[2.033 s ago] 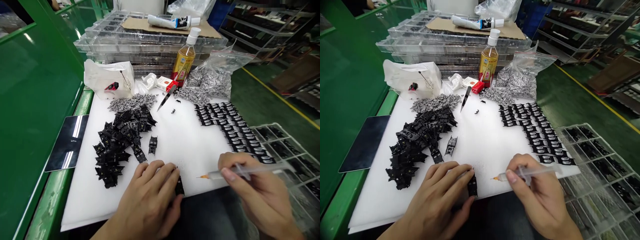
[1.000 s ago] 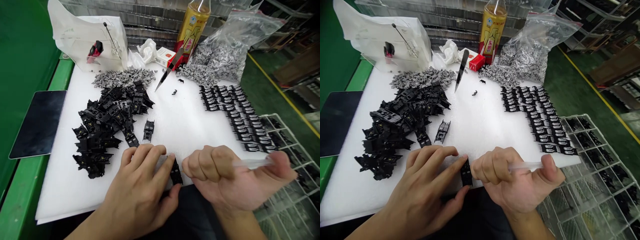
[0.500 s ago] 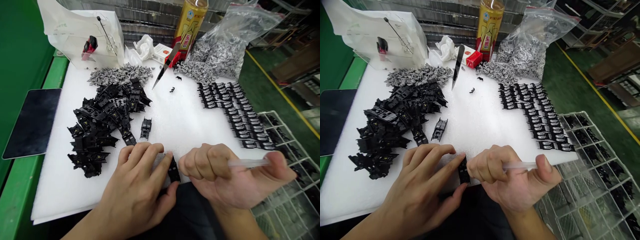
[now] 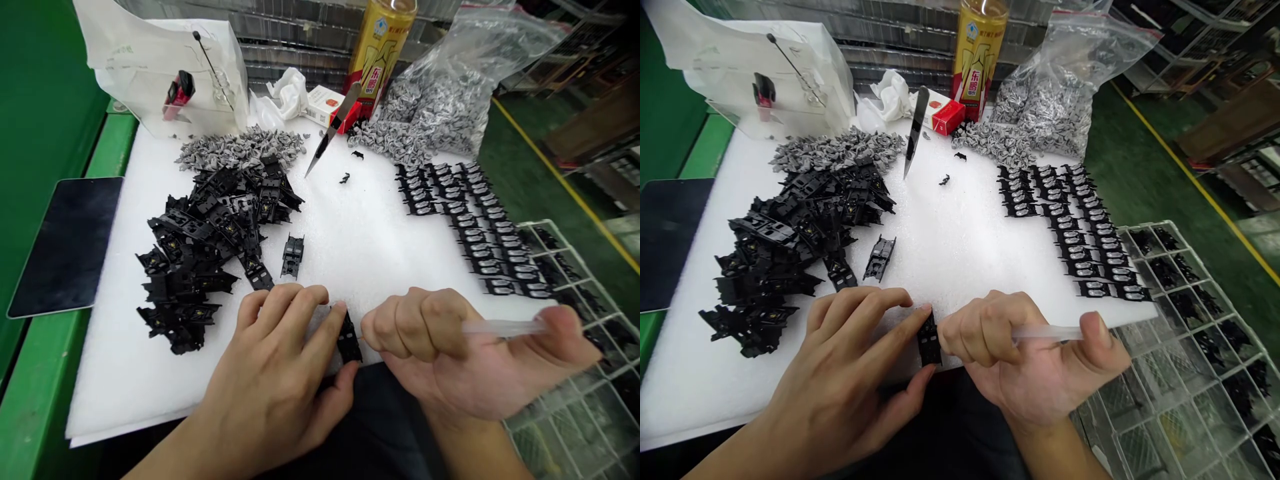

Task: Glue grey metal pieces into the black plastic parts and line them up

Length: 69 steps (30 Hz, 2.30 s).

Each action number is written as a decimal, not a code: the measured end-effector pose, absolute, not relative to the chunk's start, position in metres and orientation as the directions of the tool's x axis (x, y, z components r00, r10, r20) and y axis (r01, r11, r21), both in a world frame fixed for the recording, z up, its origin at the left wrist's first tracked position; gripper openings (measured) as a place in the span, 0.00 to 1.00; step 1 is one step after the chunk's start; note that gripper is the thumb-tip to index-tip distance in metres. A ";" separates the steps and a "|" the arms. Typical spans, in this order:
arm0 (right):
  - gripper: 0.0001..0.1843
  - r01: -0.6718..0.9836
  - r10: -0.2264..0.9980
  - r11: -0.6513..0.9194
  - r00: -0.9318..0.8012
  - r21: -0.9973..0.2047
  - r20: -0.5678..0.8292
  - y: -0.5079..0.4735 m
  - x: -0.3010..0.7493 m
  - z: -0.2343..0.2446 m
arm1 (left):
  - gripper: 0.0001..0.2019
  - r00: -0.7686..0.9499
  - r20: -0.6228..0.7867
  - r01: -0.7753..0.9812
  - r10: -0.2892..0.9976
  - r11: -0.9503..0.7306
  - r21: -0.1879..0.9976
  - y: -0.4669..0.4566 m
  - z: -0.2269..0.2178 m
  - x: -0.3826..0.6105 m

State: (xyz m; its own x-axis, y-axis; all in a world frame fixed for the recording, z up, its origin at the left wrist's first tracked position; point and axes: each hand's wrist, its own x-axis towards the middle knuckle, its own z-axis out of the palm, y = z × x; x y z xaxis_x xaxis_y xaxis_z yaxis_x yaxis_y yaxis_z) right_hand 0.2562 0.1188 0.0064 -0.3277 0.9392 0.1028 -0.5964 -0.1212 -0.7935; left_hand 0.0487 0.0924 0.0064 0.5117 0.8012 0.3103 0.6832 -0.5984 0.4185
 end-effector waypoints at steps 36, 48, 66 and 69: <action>0.37 -0.434 0.934 -0.170 -0.357 -0.885 -0.004 0.109 0.258 0.012 | 0.20 0.511 0.315 0.688 0.800 -0.600 0.407 0.092 0.006 0.050; 0.36 -0.527 0.952 0.007 -0.257 -0.850 0.167 0.106 0.257 0.003 | 0.21 0.518 0.329 0.683 0.790 -0.613 0.396 0.093 0.006 0.051; 0.38 -0.544 0.974 -0.082 -0.220 -0.835 0.048 0.105 0.253 0.010 | 0.21 0.518 0.343 0.686 0.784 -0.620 0.381 0.092 0.005 0.050; 0.38 -0.540 0.974 -0.080 -0.222 -0.838 0.050 0.105 0.254 0.010 | 0.21 0.518 0.345 0.684 0.783 -0.621 0.382 0.093 0.006 0.051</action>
